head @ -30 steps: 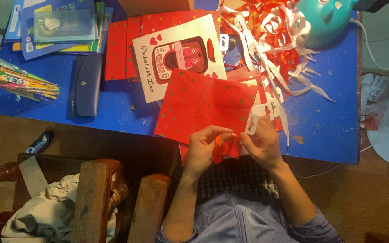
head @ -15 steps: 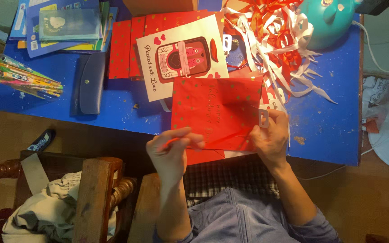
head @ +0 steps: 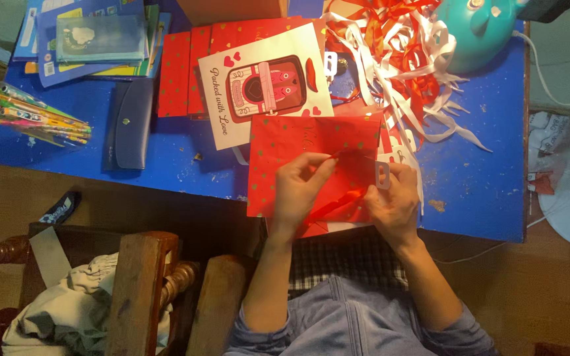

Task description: The person folds open a red Valentine's Day gift bag on a blue table, places a greeting card inside it, and works on the bag's ribbon handles, pulling and arranging the ribbons. They repeatedly reposition the bag and card while handling the ribbon strands by hand.

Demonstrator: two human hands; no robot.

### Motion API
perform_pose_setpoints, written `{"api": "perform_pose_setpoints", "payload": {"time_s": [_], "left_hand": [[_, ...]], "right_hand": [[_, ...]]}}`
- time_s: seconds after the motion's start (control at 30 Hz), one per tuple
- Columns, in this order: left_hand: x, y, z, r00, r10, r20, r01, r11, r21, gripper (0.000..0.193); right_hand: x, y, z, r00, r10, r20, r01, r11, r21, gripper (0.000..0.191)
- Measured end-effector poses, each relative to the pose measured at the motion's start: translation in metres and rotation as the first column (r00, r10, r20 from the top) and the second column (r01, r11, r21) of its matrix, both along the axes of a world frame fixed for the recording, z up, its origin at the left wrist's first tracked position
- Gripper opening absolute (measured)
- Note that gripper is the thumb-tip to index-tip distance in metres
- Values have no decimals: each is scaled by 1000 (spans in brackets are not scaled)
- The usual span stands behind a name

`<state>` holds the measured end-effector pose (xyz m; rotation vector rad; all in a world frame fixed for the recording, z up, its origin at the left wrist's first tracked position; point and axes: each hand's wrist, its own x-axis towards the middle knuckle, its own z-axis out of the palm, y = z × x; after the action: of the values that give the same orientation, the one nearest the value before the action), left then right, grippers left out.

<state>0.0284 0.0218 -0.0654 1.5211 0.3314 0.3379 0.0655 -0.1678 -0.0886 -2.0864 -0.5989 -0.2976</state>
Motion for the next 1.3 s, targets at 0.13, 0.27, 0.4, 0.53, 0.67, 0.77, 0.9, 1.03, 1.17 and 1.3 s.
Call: {"api": "perform_pose_setpoints", "payload": {"time_s": [0.13, 0.27, 0.4, 0.53, 0.67, 0.77, 0.9, 1.03, 1.17, 1.3], "left_hand": [[10, -10, -6, 997, -26, -77, 34, 993, 113, 18], [10, -10, 0, 996, -75, 46, 65, 979, 191, 19], [6, -12, 8, 999, -4, -40, 16, 951, 308, 18], [5, -18, 14, 994, 78, -72, -37, 894, 447, 15], [4, -23, 14, 996, 91, 26, -88, 791, 606, 12], [4, -24, 12, 993, 94, 73, -119, 738, 664, 10], [3, -27, 10, 991, 112, 75, -132, 684, 717, 8], [4, -30, 10, 992, 84, 98, -129, 619, 774, 10], [9, -32, 8, 997, 38, 67, -76, 594, 801, 11], [14, -32, 7, 1000, 13, 23, -26, 634, 773, 13]], "right_hand": [[-1, -2, 1, 1000, 3, 8, -3, 1000, 4, 20], [-2, -1, 1, 1000, -5, -11, 5, 1000, -1, 21], [-2, 0, 0, 1000, -8, -2, 8, 1000, 2, 22], [-2, 0, 2, 1000, 12, 12, -12, 1000, 14, 27], [-2, 0, 4, 1000, 15, 4, -15, 1000, 11, 29], [-3, 1, 5, 1000, 16, -4, -16, 1000, 19, 31], [-3, 1, 4, 1000, 15, -10, -15, 1000, 16, 29], [-3, 0, 4, 1000, 20, 0, -20, 1000, 13, 29], [-3, 0, 5, 999, 34, 28, -33, 999, -11, 28], [-4, -1, 11, 997, 65, 44, -63, 997, -38, 28]]}}
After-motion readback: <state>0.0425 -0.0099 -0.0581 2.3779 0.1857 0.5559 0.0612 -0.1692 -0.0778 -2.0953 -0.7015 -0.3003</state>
